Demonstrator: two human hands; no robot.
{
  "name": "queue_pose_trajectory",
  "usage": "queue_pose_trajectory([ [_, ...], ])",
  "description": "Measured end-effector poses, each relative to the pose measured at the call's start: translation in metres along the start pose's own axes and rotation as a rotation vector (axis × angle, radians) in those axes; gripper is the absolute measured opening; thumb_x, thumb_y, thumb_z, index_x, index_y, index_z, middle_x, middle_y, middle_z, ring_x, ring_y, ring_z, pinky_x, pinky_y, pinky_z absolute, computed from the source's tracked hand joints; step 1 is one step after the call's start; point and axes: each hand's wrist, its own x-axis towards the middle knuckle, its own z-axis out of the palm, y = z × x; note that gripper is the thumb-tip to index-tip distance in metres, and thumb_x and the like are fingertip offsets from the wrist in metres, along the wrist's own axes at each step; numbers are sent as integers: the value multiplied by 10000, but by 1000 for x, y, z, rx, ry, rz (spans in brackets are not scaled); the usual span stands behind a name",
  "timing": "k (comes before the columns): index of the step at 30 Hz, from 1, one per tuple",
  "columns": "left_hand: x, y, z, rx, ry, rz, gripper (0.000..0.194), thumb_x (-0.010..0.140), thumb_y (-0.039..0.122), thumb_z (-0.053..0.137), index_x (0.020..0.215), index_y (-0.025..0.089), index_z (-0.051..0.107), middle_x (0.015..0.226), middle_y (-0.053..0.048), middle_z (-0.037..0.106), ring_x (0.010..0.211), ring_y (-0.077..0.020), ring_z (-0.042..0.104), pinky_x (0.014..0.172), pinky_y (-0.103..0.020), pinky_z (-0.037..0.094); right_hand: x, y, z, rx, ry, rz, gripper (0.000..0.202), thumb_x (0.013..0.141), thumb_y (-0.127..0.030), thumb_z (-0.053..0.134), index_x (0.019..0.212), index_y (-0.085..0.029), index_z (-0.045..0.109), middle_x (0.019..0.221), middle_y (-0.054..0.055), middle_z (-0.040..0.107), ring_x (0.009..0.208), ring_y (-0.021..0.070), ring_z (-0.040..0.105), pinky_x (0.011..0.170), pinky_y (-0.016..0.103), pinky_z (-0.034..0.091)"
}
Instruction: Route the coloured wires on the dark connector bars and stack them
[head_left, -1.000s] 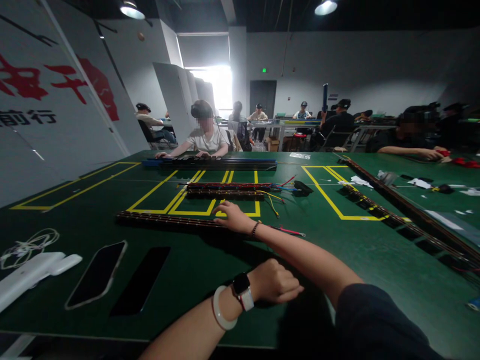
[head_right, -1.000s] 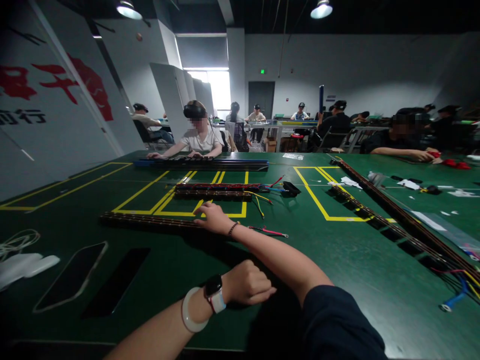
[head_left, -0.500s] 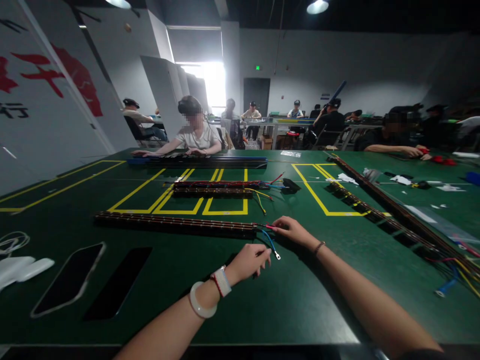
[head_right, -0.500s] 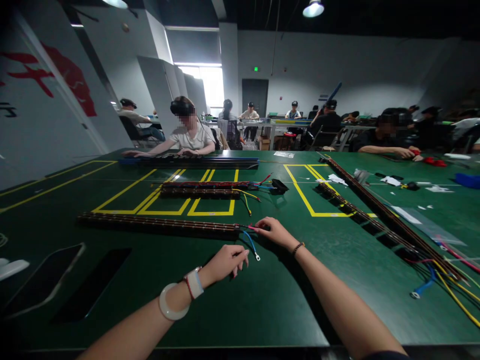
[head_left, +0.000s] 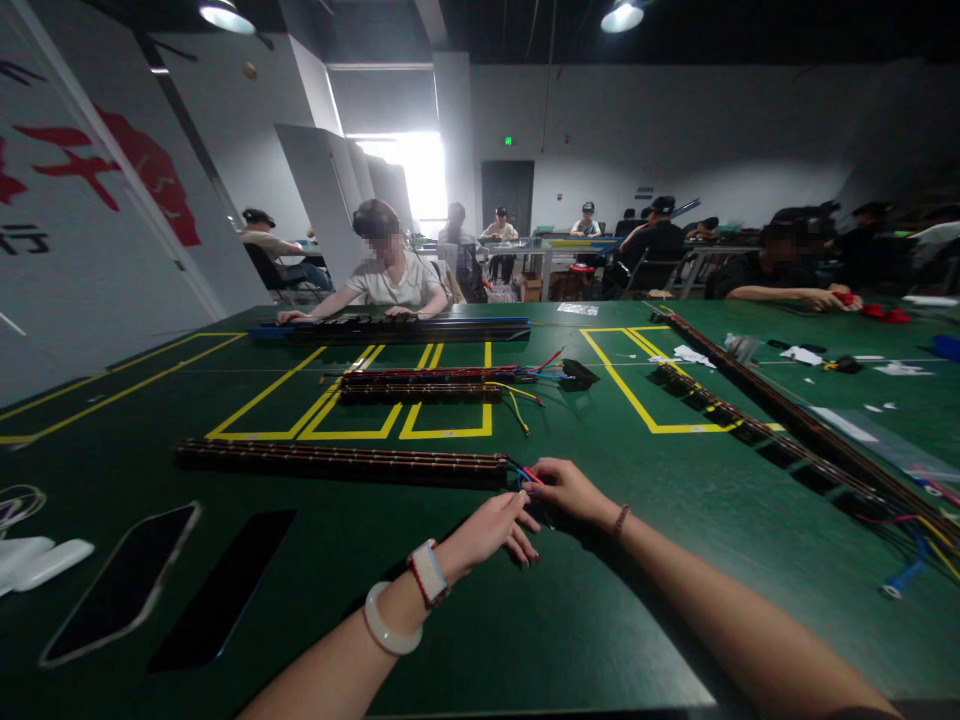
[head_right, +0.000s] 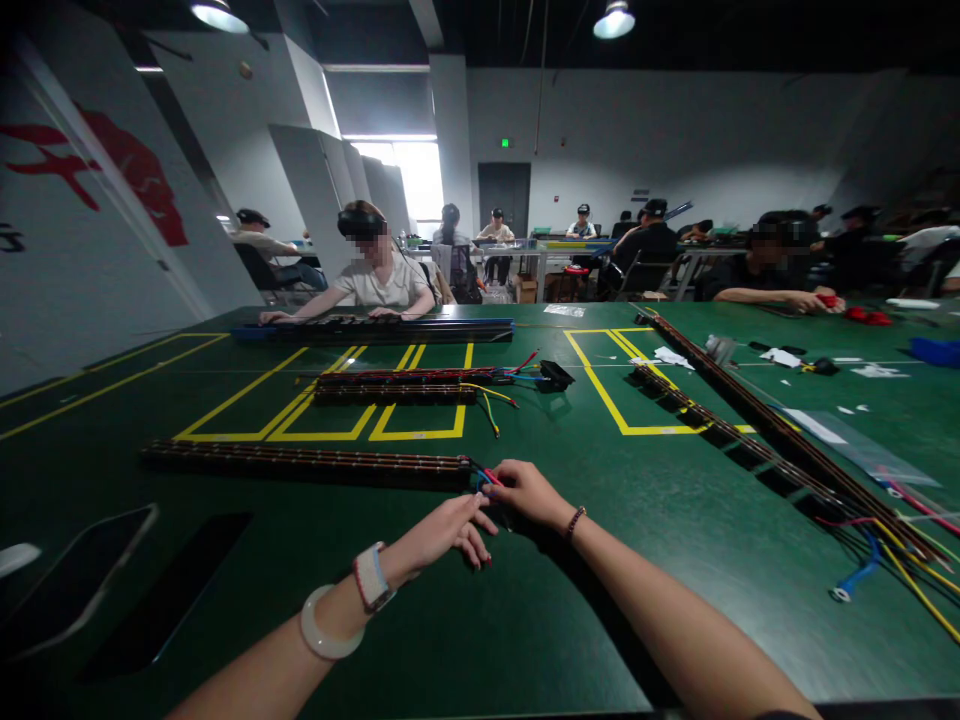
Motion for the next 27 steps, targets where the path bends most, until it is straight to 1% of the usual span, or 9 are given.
queue_pose_trajectory([
  [3,1,-2,2,-59,64,-9,436,948,532,337,1091,137,454,977,-112,612,590,-154,679,506,-262,495,-1,-11,9,-29,11,-53,224,866,-362,598,809,-163,683,774,16,597,728,147,547,668,252,419],
  [6,1,-2,3,-87,104,-30,403,962,505,316,1079,141,443,926,-87,608,583,-153,677,462,-236,470,0,-16,13,-39,-7,-89,251,904,-374,556,855,-169,693,784,21,595,734,149,555,666,249,427],
  [10,-1,0,3,-97,86,-13,410,937,520,392,1089,146,460,921,-81,617,616,-150,683,469,-218,474,1,-15,4,-92,-89,-213,307,954,-398,475,973,-185,695,877,46,612,827,160,578,745,256,456],
  [12,-2,1,2,-101,59,9,442,911,557,418,1094,157,461,965,-93,622,624,-153,688,451,-212,462,2,-12,-2,-158,-91,-257,329,972,-390,437,1067,-188,679,933,65,613,861,164,583,775,262,465],
  [16,-3,3,0,-85,-16,12,378,876,515,494,1003,163,448,1071,-119,616,644,-157,701,408,-185,415,5,-2,-8,-312,34,-280,323,970,-369,450,1093,-176,679,903,81,639,809,165,582,735,267,460],
  [19,-2,3,0,-43,-27,9,352,818,415,618,966,169,414,947,-78,645,642,-152,696,443,-189,448,12,5,-9,-425,158,-295,265,956,-338,497,1042,-197,704,833,66,663,764,163,569,715,270,419],
  [22,-1,3,1,-23,0,26,366,817,426,627,948,171,400,825,-35,639,641,-152,690,468,-200,470,22,10,-10,-547,247,-293,236,950,-324,519,1008,-228,726,830,61,674,764,166,555,721,281,373],
  [24,0,2,1,-17,11,21,358,843,458,589,936,172,395,799,-31,638,635,-149,688,465,-199,465,27,11,-10,-607,263,-277,218,941,-329,539,988,-245,735,866,62,683,795,173,554,756,297,353],
  [27,0,2,1,-16,12,4,366,859,488,561,930,170,395,788,-35,643,631,-145,686,467,-197,456,32,12,-9,-638,227,-240,192,923,-333,569,944,-252,742,873,63,688,833,188,553,797,318,342],
])
